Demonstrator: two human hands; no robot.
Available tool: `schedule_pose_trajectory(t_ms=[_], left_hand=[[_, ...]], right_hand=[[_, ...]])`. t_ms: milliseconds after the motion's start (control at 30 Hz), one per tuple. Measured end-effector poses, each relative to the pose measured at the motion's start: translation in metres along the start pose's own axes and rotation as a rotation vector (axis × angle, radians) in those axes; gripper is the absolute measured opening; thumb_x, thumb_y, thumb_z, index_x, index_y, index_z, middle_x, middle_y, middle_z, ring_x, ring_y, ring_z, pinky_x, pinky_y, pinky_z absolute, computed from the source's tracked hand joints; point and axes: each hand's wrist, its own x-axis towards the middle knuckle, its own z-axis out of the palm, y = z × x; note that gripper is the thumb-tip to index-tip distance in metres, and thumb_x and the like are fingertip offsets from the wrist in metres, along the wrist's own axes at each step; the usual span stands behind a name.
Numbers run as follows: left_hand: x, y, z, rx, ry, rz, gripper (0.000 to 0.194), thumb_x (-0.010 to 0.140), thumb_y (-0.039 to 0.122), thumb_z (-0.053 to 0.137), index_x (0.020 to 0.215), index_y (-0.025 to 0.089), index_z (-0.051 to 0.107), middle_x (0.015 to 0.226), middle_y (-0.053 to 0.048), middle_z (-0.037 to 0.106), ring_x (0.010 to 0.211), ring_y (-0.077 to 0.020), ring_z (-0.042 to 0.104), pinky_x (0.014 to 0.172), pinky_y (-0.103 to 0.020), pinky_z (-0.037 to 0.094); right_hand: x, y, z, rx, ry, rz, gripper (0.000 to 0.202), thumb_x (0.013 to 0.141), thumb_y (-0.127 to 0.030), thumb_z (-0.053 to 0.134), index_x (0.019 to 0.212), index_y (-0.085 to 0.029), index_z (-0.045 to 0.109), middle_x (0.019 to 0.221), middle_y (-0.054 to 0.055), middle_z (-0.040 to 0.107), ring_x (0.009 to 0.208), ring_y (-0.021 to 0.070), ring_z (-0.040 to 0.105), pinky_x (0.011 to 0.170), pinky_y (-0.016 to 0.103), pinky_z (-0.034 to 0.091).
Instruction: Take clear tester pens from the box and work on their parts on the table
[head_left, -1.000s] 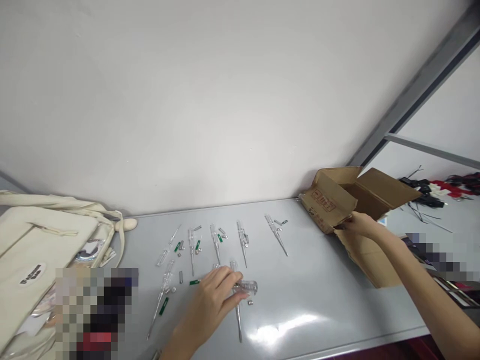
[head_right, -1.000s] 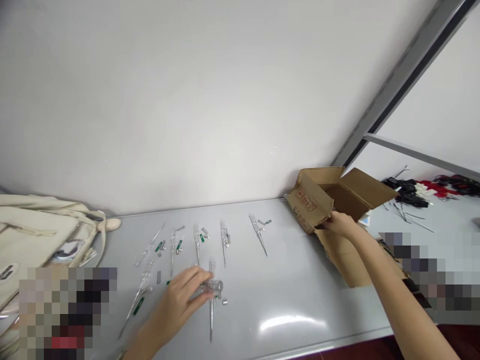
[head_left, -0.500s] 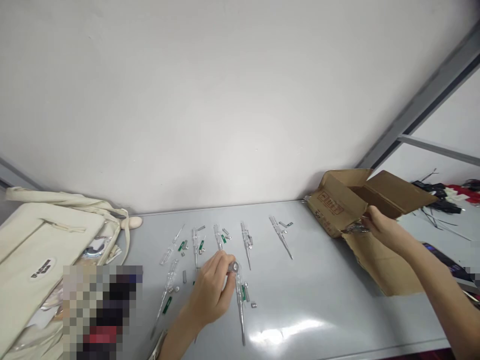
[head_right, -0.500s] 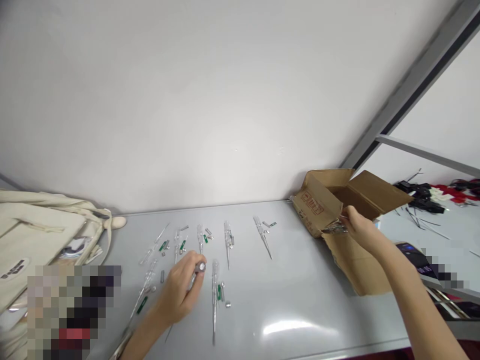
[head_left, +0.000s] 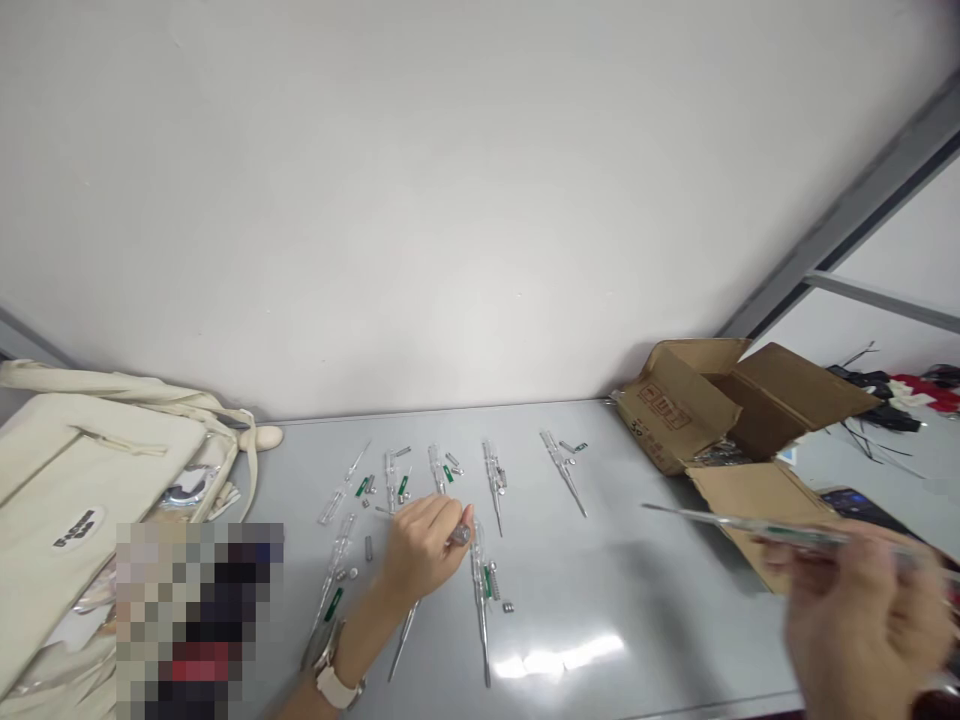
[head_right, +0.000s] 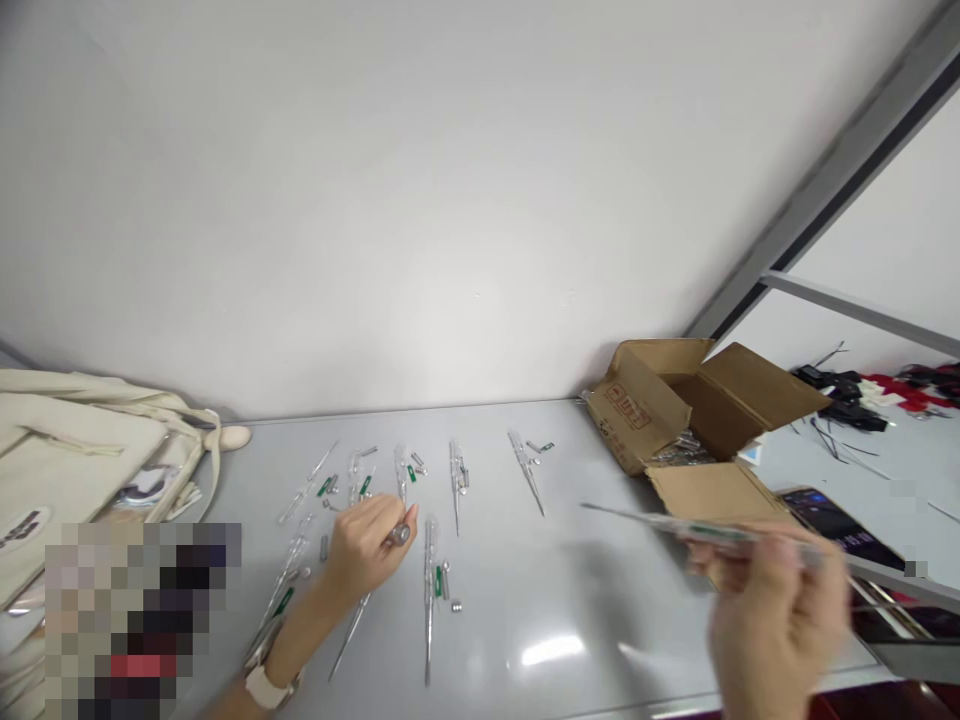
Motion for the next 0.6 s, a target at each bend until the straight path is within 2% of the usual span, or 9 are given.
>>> schedule_pose_trajectory(t_ms=[67,133,233,367,600], left_hand=[[-0.004,0.000,0.001,-0.004,-0.020,-0.001,0.032,0.088,0.011,0.050,0.060,0.020,0.039,0.053,0.006,0.038,0.049,-0.0096,0.033,0.049,-0.027,0.023],[-0.006,0.001,0.002,-0.009,-0.031,-0.004,0.032,0.089,0.011,0.050,0.060,0.020,0.039,0.053,0.006,0.038,0.048,-0.0097,0.032,0.049,-0.027,0.023],[-0.008,0.002,0.002,-0.013,-0.032,-0.006,0.033,0.089,0.012,0.049,0.059,0.020,0.040,0.052,0.006,0.039,0.048,-0.0095,0.032,0.048,-0.027,0.023],[-0.007,0.002,0.001,-0.018,-0.035,-0.009,0.033,0.090,0.013,0.047,0.059,0.020,0.041,0.051,0.006,0.039,0.047,-0.0092,0.032,0.047,-0.027,0.024],[-0.006,0.001,0.001,-0.004,-0.040,-0.007,0.033,0.090,0.012,0.047,0.058,0.020,0.040,0.050,0.006,0.039,0.046,-0.0089,0.032,0.047,-0.026,0.023]], right_hand=[[-0.040,-0.014,0.030,0.189,-0.191,0.100,0.024,0.089,-0.049,0.055,0.087,-0.026,0.052,0.060,-0.001,0.052,0.048,0.0160,0.050,0.053,0.036,0.042],[-0.076,-0.024,0.056,0.287,-0.348,0.146,0.020,0.095,-0.043,0.049,0.091,-0.024,0.050,0.059,-0.004,0.054,0.047,0.0136,0.052,0.058,0.035,0.047],[-0.111,-0.035,0.080,0.349,-0.398,0.124,0.017,0.099,-0.037,0.045,0.090,-0.023,0.047,0.054,-0.009,0.049,0.046,0.0101,0.050,0.061,0.031,0.047],[-0.122,-0.041,0.092,0.294,-0.412,0.159,0.020,0.100,-0.039,0.043,0.089,-0.023,0.044,0.051,-0.009,0.048,0.046,0.0104,0.051,0.059,0.028,0.047],[-0.121,-0.033,0.089,0.212,-0.439,0.219,0.021,0.099,-0.042,0.044,0.089,-0.023,0.044,0.054,-0.006,0.053,0.045,0.0101,0.051,0.046,0.022,0.042]])
